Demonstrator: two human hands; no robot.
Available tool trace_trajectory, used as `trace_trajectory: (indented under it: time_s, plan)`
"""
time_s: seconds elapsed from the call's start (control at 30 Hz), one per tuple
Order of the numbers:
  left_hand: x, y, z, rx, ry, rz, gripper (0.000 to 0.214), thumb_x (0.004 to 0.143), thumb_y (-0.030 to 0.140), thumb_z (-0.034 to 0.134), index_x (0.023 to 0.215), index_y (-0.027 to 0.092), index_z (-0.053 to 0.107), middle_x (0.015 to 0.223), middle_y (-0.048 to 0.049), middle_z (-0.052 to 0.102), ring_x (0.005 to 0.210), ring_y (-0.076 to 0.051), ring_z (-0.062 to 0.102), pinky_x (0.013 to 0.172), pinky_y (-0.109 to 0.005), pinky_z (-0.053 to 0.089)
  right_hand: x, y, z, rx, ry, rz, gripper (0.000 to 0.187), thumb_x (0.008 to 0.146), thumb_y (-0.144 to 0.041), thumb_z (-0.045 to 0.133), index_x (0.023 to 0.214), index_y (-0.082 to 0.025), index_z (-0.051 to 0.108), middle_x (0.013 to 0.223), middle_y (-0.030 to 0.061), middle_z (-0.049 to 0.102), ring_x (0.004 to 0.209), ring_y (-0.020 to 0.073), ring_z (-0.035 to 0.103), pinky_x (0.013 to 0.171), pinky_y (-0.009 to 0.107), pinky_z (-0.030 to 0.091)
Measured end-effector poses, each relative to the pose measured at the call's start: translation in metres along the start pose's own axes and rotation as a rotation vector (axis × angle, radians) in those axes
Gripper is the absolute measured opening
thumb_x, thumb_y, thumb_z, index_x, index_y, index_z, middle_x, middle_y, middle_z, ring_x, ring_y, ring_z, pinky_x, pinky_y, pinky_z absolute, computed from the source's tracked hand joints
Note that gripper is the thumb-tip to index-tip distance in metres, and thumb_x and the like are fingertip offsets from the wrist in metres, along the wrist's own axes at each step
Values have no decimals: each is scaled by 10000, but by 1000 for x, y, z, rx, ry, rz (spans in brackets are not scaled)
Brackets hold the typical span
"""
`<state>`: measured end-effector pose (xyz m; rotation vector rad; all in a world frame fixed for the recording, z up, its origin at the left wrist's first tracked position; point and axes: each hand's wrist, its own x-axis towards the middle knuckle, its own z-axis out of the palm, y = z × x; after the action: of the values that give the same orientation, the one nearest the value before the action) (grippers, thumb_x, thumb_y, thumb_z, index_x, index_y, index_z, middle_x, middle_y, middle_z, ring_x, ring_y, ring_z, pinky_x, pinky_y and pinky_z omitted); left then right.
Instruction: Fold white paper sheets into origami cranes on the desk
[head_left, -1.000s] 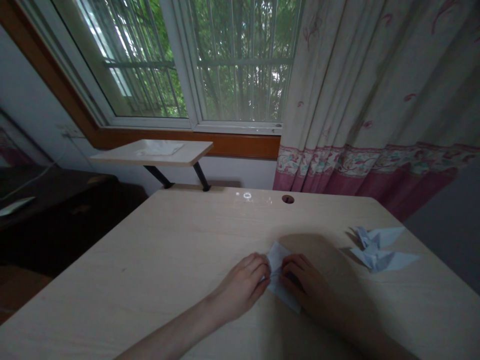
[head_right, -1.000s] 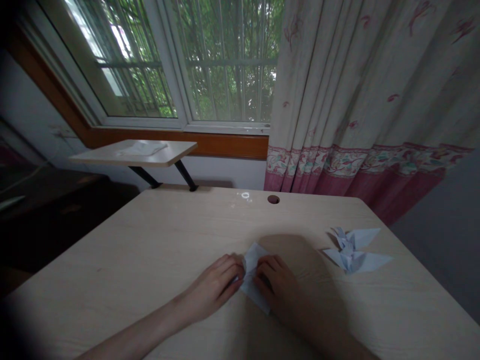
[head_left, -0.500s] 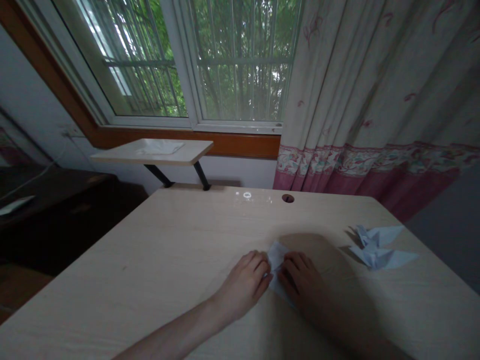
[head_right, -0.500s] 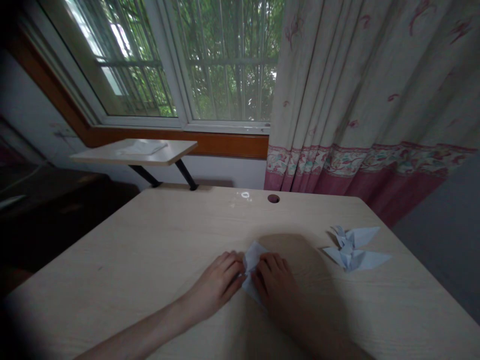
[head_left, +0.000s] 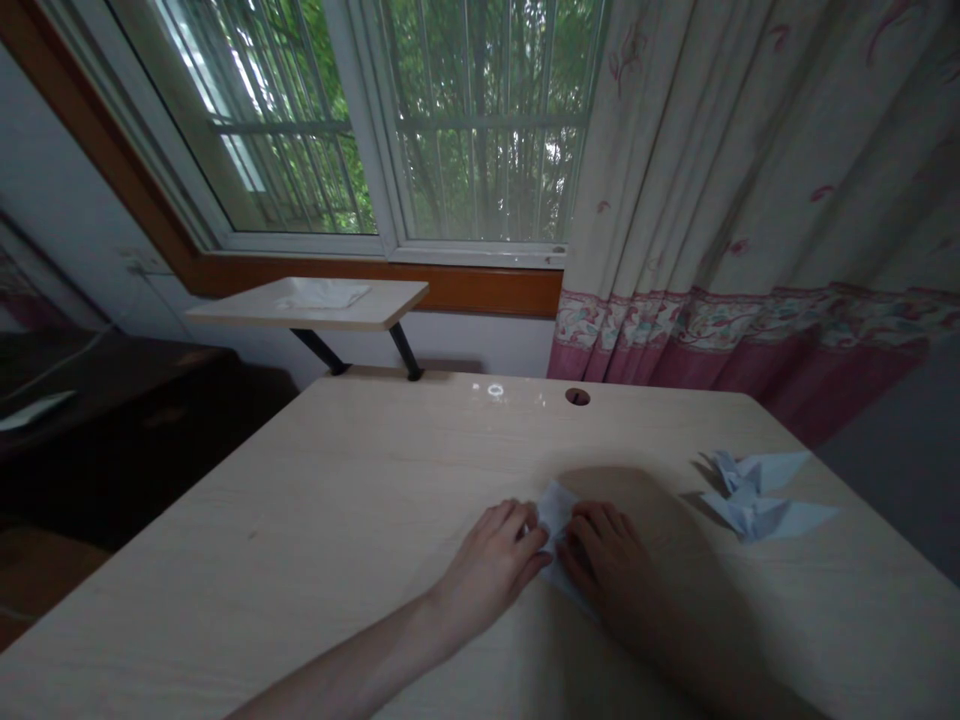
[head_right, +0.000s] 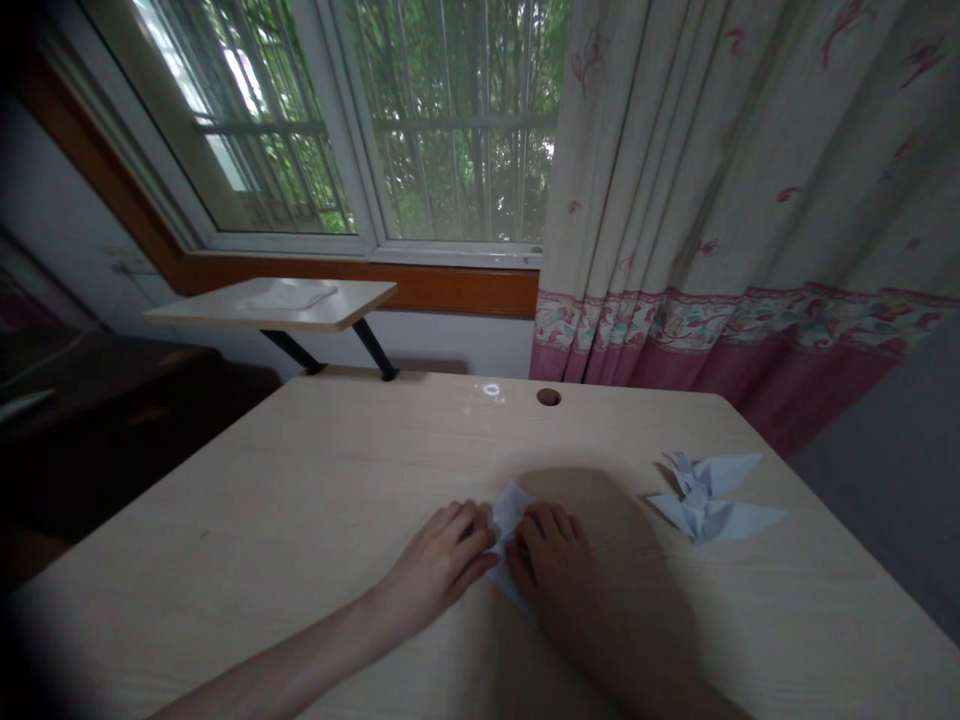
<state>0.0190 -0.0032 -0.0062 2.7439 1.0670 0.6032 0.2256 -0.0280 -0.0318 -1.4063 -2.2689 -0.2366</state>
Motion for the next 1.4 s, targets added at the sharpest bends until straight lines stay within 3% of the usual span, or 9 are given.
trace_trajectory:
  time_s: [0.27, 0.5, 0.77, 1.03, 1.13, 1.27, 1.4]
  plan:
    - [1, -11, -3, -129, 1, -43, 174, 892, 355, 695, 944, 210, 614, 1033, -38, 625, 978, -235, 559, 839, -355, 446, 0, 6, -1, 46, 16, -5, 284, 920, -59, 371, 1048, -211, 574, 1029, 107, 659, 936, 264, 621, 802, 446, 527]
    - [2, -24, -9, -299, -60, 44, 159, 890, 318, 706, 1002, 232, 632, 1091, -29, 620, 1066, -212, 550, 935, -352, 399, -1, 10, -3, 107, -36, 13, 329, 850, 6, 425, 1038, -223, 568, 1072, 95, 665, 983, 265, 627, 851, 440, 516]
    - [3, -28, -17, -413, -87, 73, 135, 885, 287, 707, 992, 222, 656, 1071, -34, 621, 1074, -203, 546, 952, -336, 418, 0, 10, -3, 106, 29, 30, 425, 764, 43, 388, 1018, -252, 558, 1036, 77, 662, 956, 260, 627, 828, 413, 518]
    - [2, -32, -21, -393, -103, 137, 167, 911, 304, 673, 1047, 209, 648, 1087, -47, 645, 1087, -206, 558, 974, -344, 434, -6, 12, 7, 176, 41, 77, 413, 765, 34, 401, 1031, -228, 578, 1030, 99, 652, 977, 272, 613, 862, 427, 523]
    - [1, -32, -22, -346, -107, 157, 188, 932, 314, 646, 1082, 200, 638, 1107, -56, 656, 1091, -208, 571, 976, -343, 440, -4, 8, -1, 246, 42, 23, 454, 744, 56, 402, 1050, -221, 592, 1068, 102, 655, 1014, 273, 605, 899, 439, 511]
    - [0, -32, -22, -309, -104, 196, 194, 953, 329, 615, 1090, 194, 642, 1097, -58, 670, 1063, -204, 599, 970, -340, 452, 0, 5, -13, 302, 5, -174, 574, 682, 75, 414, 1151, -212, 578, 1098, 87, 670, 1046, 246, 603, 951, 459, 478]
    - [0, -34, -20, -282, -92, 206, 187, 961, 327, 603, 1087, 196, 646, 1088, -57, 681, 1044, -206, 613, 958, -343, 464, -3, 9, -10, 319, 2, -248, 545, 716, 54, 457, 1177, -206, 588, 1106, 84, 684, 1045, 235, 609, 955, 452, 479]
